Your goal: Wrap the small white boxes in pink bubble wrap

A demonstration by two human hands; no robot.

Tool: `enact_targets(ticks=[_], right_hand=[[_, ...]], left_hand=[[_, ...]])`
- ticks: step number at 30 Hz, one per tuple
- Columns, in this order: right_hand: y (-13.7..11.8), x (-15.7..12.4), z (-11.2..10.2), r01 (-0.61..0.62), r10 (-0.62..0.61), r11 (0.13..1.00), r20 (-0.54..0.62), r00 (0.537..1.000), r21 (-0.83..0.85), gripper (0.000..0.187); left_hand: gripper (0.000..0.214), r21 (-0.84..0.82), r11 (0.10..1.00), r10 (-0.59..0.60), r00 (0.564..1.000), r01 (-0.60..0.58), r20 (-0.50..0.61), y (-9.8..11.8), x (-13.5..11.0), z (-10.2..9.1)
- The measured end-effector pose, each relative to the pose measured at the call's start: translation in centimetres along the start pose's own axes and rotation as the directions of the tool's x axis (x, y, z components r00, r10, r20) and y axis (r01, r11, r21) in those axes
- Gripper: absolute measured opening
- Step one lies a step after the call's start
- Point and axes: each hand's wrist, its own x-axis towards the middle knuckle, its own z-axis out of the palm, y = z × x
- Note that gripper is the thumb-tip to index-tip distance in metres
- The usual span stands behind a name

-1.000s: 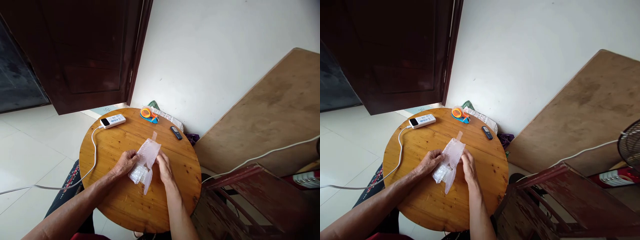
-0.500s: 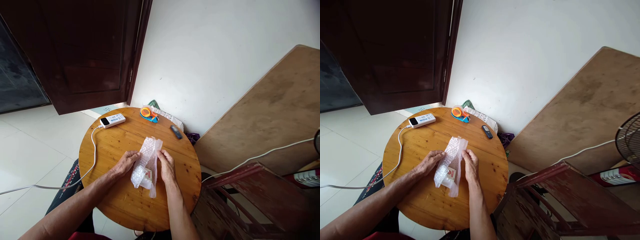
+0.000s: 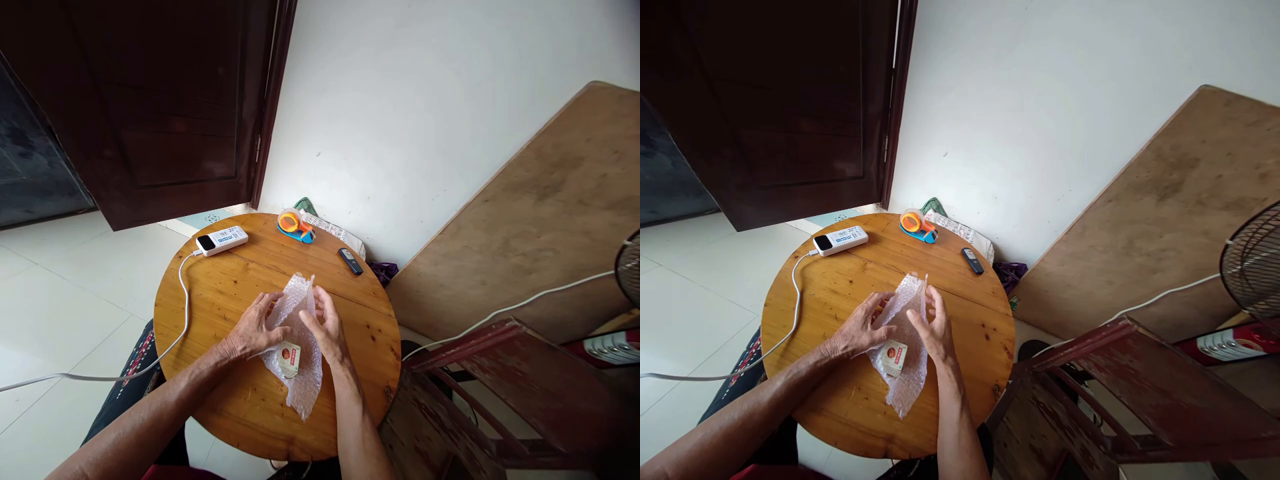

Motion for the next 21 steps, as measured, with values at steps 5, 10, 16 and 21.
enact_targets(ticks=[5,10,16,21], right_hand=[[0.9,0.4,-0.4,-0.060,0.029,0.984,-0.182,0.983,-0.167,0.024],[1.3,0.9,-1.3,-0.057,0.048,0.998,-0.287,0.957,-0.022,0.023],[1.8,1.1,-1.5,-0.067,0.063,0.998,-0.324,0.944,-0.001,0.029],[2.9,1.6,-1.7,-0.080,0.062,0.996,-0.297,0.953,-0.050,0.028]], left_hand=[[0.031,-0.088,0.988,-0.144,0.963,0.127,-0.229,-0.8,0.8,-0.6],[0.034,-0.501,0.839,-0.360,0.907,0.212,-0.217,-1.1,1.9,-1.4],[0.043,-0.425,0.883,-0.353,0.880,0.200,-0.318,-1.5,2.0,-2.0],[0.031,0.051,0.998,-0.015,0.885,0.044,-0.466,-0.5,1.0,-2.2]])
